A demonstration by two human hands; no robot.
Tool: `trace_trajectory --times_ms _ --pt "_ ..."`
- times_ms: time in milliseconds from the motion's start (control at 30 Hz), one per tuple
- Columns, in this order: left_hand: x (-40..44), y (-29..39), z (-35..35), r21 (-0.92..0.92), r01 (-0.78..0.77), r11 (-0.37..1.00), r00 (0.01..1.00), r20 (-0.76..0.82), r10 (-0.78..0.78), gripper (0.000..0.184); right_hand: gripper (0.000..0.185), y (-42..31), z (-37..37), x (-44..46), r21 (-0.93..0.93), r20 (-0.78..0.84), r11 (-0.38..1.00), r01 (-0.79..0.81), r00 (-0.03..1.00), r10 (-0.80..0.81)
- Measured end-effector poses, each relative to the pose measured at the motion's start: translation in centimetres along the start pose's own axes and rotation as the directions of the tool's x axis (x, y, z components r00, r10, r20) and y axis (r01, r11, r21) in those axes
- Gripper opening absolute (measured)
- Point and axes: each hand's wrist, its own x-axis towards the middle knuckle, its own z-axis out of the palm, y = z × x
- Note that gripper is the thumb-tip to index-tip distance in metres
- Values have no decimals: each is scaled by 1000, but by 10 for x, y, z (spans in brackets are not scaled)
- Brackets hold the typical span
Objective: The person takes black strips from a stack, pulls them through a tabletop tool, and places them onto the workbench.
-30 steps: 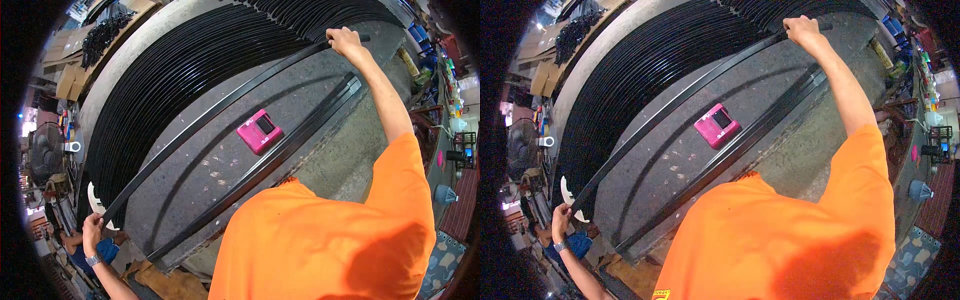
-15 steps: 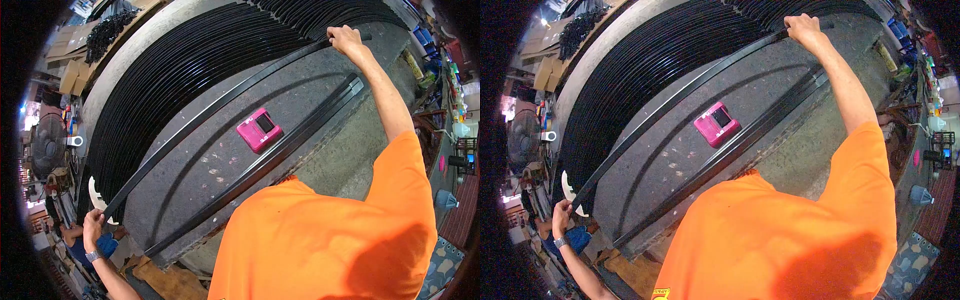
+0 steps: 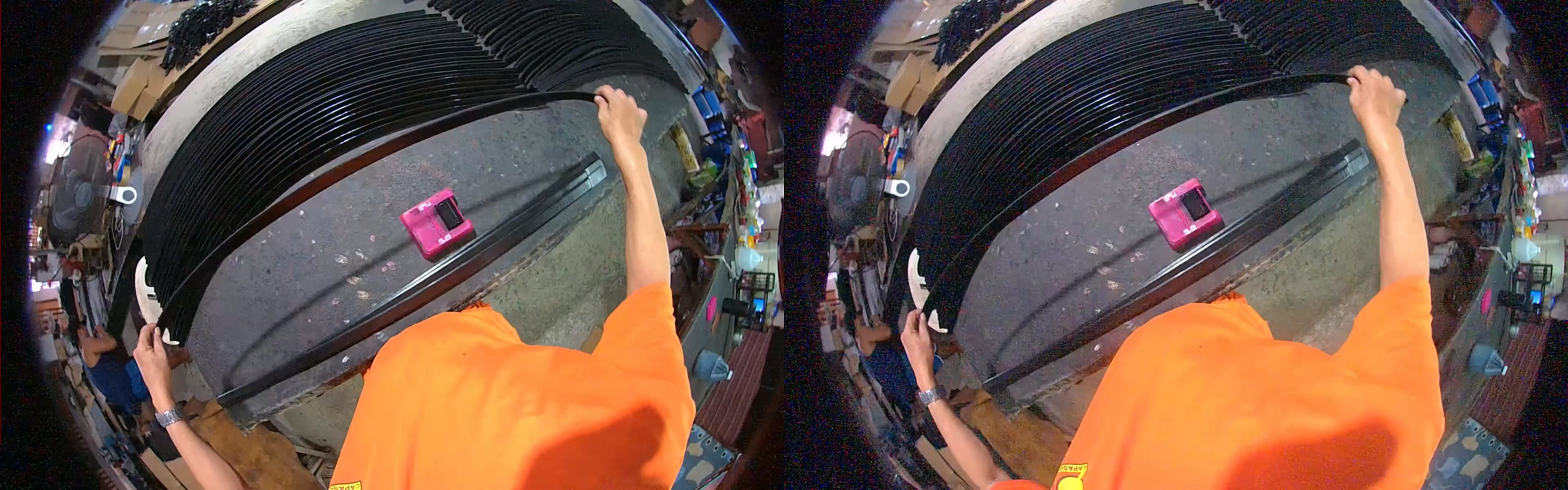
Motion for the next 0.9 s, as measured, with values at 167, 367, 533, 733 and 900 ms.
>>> trace_trajectory --times_ms 167,367,533,733,900 --pt "19 -54 7 -741 350 573 905 111 -411 33 23 -11 10 13 345 21 917 -199 979 204" --pt "22 -137 59 -997 19 -81 796 64 -603 46 26 -37 64 32 960 227 91 -263 930 290" --pt "-26 -133 149 -920 -100 -378 704 203 -680 29 28 -94 90 -2 813 515 -410 -413 839 176" --pt "-97 -150 276 -876 -193 -442 630 235 -740 24 33 -111 147 -75 638 677 -569 -519 730 95" --pt "-125 -113 241 -809 139 -571 562 539 -627 22 32 -94 139 -101 650 739 -369 -665 665 104"
